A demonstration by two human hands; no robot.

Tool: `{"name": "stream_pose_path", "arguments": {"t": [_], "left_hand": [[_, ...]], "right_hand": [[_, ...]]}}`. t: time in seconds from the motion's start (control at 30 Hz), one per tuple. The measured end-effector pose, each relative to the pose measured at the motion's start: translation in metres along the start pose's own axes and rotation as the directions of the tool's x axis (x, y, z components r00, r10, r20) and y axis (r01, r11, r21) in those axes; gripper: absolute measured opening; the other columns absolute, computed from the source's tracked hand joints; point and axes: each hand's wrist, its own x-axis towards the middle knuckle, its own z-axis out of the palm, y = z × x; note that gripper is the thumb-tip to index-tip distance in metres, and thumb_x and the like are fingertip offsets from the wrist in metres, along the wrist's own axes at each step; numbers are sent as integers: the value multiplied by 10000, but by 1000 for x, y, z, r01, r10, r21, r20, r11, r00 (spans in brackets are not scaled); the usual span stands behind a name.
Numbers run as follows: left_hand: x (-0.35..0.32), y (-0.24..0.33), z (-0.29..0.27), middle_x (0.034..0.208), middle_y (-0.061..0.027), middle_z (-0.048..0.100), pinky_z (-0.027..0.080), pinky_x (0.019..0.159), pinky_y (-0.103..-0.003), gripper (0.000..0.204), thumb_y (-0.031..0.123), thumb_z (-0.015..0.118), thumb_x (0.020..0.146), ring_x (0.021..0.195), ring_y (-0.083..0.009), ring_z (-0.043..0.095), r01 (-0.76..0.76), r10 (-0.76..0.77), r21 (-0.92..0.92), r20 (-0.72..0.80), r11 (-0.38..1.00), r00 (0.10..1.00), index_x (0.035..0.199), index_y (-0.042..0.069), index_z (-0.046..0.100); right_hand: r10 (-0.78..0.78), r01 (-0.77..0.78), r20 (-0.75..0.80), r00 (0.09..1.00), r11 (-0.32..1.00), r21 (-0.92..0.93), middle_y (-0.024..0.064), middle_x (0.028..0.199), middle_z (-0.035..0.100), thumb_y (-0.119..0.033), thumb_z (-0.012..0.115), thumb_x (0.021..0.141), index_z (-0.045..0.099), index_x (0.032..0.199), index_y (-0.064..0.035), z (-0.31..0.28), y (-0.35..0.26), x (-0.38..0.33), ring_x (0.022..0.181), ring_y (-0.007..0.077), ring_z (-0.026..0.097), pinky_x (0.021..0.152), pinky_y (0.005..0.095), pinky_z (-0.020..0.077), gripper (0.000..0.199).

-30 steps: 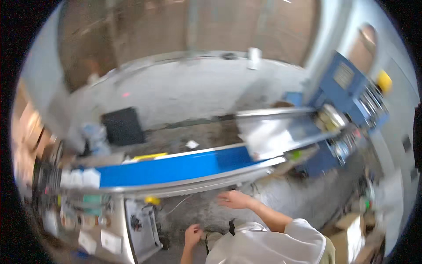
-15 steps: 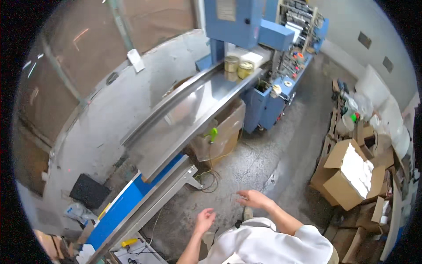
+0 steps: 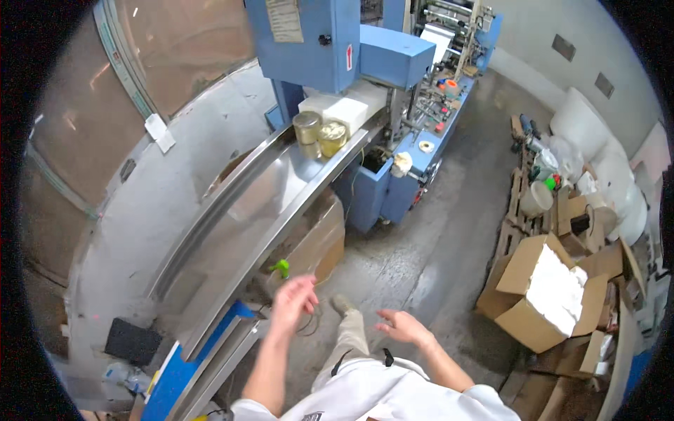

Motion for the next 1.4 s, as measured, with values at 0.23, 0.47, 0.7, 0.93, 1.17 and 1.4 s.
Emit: {"name": "stream_pose_path", "arguments": {"t": [0.23,0.47,0.7,0.93,1.17,1.4], "left_hand": [[271,117,-20,954,-47,636,506,674,-257,391,272,612,963,803,-121,629,-294,240,-259,-221,920,945,1285,66,527],[492,118,-50,1033,-107,573,502,746,-387,711,506,644,892,893,-223,592,-79,-49,-423,-285,903,957,1388,70,380],[532,168,-33,1388,-394,343,391,1064,-457,1025,579,611,885,1258,-438,448,-147,76,-610,-141,779,987,1384,-223,211],[515,130,-62,1329,-237,504,444,1018,-430,748,509,576,937,1175,-303,555,-143,-23,-476,-325,868,945,1398,-47,381],[404,86,-18,1235,-226,582,534,927,-414,540,361,576,971,1108,-320,625,-246,-84,-461,-584,853,807,1352,16,410],[395,67,15,1146,-196,629,553,883,-394,406,339,548,988,1067,-298,642,-288,-90,-401,-703,870,706,1232,19,501]], "right_hand": [[241,-252,-146,960,966,-63,225,1214,631,-335,649,886,554,1308,-8,-102,-8,50,1115,361,617,936,414,493,543],[347,-344,-261,901,937,59,207,1236,636,-255,659,912,546,1311,12,-189,-36,132,1142,301,624,945,373,497,493],[-44,20,-237,971,994,-105,218,1155,653,-206,665,900,579,1258,11,-263,-67,266,1039,336,648,871,389,522,427],[-695,652,17,719,666,-361,216,1315,513,-94,702,765,552,1272,-42,-324,-131,446,1214,390,505,991,421,460,531],[-716,715,370,592,255,-651,288,1321,439,-252,839,601,439,1392,-126,-353,-115,544,1227,491,439,1039,514,387,895],[-819,830,324,473,291,-476,271,1168,504,-167,771,657,463,1363,-101,-385,-128,515,1052,417,531,877,475,478,773]]}}
